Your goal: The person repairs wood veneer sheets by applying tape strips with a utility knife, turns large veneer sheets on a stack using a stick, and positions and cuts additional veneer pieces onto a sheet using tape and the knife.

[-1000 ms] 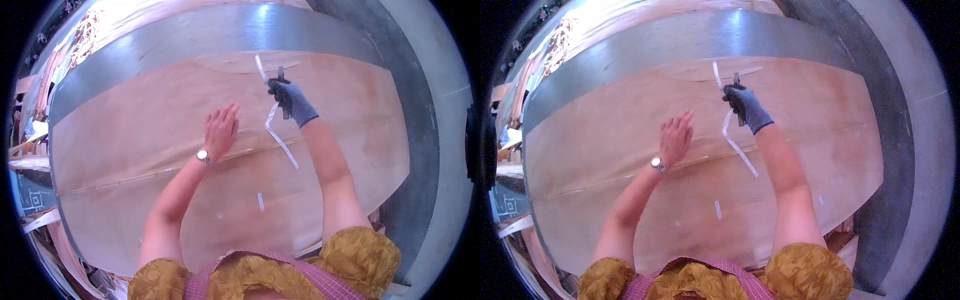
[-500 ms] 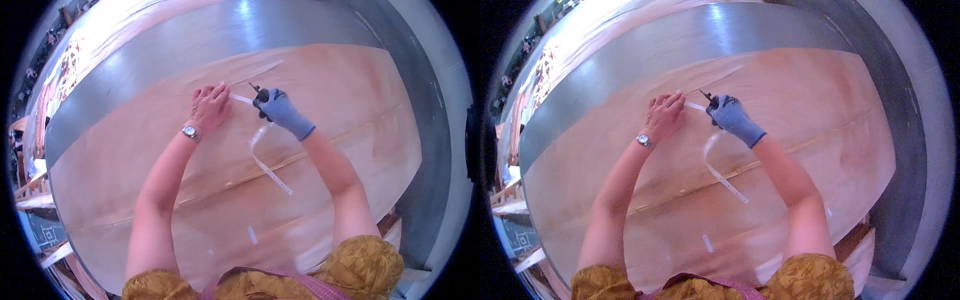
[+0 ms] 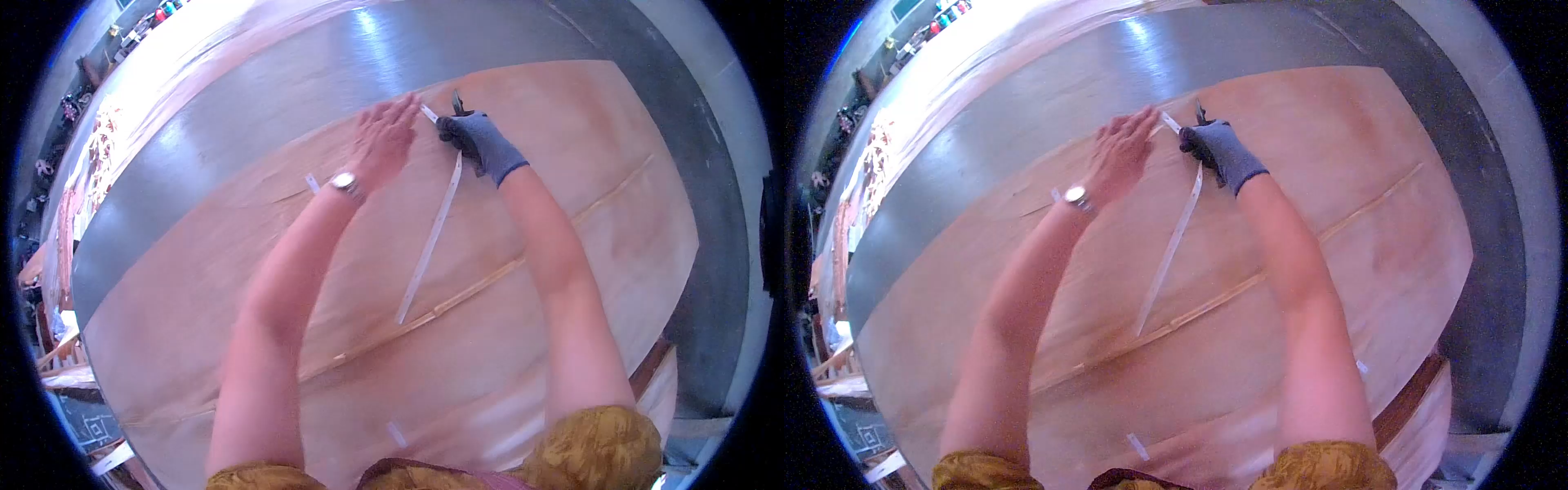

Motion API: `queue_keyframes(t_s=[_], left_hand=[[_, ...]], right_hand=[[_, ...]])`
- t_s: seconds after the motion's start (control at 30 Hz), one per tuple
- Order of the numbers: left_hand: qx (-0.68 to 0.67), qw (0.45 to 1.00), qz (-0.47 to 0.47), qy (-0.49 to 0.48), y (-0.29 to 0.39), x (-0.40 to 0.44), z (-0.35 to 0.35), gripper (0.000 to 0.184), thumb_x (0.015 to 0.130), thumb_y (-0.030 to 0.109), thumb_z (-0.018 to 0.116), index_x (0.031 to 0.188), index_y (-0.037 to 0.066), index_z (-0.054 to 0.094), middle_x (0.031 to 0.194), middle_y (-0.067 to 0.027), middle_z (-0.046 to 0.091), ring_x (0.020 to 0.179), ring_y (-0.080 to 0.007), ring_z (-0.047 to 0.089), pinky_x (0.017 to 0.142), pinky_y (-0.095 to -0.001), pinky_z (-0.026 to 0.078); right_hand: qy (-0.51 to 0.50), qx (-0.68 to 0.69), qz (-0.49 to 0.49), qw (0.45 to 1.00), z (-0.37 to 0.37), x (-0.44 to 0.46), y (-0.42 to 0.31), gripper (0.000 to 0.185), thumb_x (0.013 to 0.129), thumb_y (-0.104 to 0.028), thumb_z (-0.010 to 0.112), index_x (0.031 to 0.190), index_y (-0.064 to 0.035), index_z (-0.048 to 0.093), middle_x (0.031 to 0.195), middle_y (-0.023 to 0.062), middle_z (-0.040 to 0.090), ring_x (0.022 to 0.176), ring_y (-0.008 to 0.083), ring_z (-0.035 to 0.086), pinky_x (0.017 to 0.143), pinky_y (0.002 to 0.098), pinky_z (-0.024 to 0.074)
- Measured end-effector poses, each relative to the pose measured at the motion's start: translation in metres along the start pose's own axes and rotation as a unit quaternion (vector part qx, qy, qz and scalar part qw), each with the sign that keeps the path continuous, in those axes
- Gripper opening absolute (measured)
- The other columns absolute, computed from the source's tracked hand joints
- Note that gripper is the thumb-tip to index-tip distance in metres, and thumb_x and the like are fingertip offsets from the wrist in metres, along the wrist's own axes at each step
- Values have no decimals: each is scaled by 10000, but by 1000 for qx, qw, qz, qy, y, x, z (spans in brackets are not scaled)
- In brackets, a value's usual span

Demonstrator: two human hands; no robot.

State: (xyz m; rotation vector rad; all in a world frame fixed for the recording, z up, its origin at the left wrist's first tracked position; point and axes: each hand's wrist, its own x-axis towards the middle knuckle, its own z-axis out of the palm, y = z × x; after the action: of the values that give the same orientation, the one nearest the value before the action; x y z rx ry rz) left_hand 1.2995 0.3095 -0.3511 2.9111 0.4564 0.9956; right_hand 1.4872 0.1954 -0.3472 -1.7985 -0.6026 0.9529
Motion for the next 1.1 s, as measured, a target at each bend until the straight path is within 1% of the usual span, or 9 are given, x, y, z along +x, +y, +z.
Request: queue_keyframes(t_s=[0.17,0.2,0.27,0.47,0.57,0.77,0.9,1.0,1.1], left_hand=[[18,990,-39,-133,30,28,23,424,892,352,544,1239,113,591,1287,-44,576,1171,-262,498,960,-439,362],[12,989,-45,-141,29,26,21,425,890,355,544,1245,126,587,1326,-43,550,1198,-266,484,974,-450,353],[-4,988,-56,-145,28,26,17,426,885,359,542,1256,152,579,1405,-40,498,1252,-274,457,1002,-471,334],[-118,978,-2,-173,-9,8,11,475,852,279,622,1305,151,555,1417,-92,483,1287,-284,431,1063,-460,311],[-160,983,23,-88,-40,-42,-20,504,851,210,635,1338,142,526,1423,-127,469,1322,-313,397,1102,-463,294],[102,951,-291,-10,-63,-185,-148,580,860,228,641,1364,12,453,1406,-183,463,1318,-344,410,1118,-448,289],[220,922,-317,-24,-96,-230,-156,628,884,289,613,1400,5,397,1377,-182,485,1286,-353,435,1104,-456,301],[-11,902,-428,55,-99,-220,-169,709,897,346,598,1461,30,308,1440,-196,411,1363,-340,340,1125,-473,252],[3,905,-422,52,-106,-217,-169,749,896,391,588,1473,27,279,1460,-184,394,1382,-323,315,1129,-489,235]], right_hand=[[-44,-76,-45,995,-4,16,4,271,873,-326,668,940,-63,671,767,20,646,660,114,588,590,257,458],[31,-283,-111,952,-5,21,0,283,874,-316,662,982,-55,669,791,32,660,680,123,601,613,280,476],[176,-647,-223,707,-18,19,-27,322,875,-295,651,1068,-38,665,840,57,688,719,142,625,659,327,510],[32,-255,-220,941,-58,-15,-83,247,955,-213,546,1147,-96,650,864,61,700,611,74,563,508,243,445],[-47,-162,-218,961,-23,-43,-109,253,967,-265,573,1135,-93,649,785,23,675,491,39,478,447,191,364],[-235,-187,-197,933,140,-40,-111,253,922,-336,649,1023,-107,687,695,8,661,494,31,450,440,192,354],[-367,-195,-198,888,272,-40,-115,265,910,-321,658,1060,-104,680,726,3,655,554,30,487,462,201,362],[-397,-247,-234,852,344,-32,-119,348,860,-345,701,1057,-59,675,767,53,670,610,104,559,519,252,432],[-294,-440,-307,791,384,-14,-104,489,812,-441,712,1029,-5,670,819,132,689,685,222,642,616,326,500]])
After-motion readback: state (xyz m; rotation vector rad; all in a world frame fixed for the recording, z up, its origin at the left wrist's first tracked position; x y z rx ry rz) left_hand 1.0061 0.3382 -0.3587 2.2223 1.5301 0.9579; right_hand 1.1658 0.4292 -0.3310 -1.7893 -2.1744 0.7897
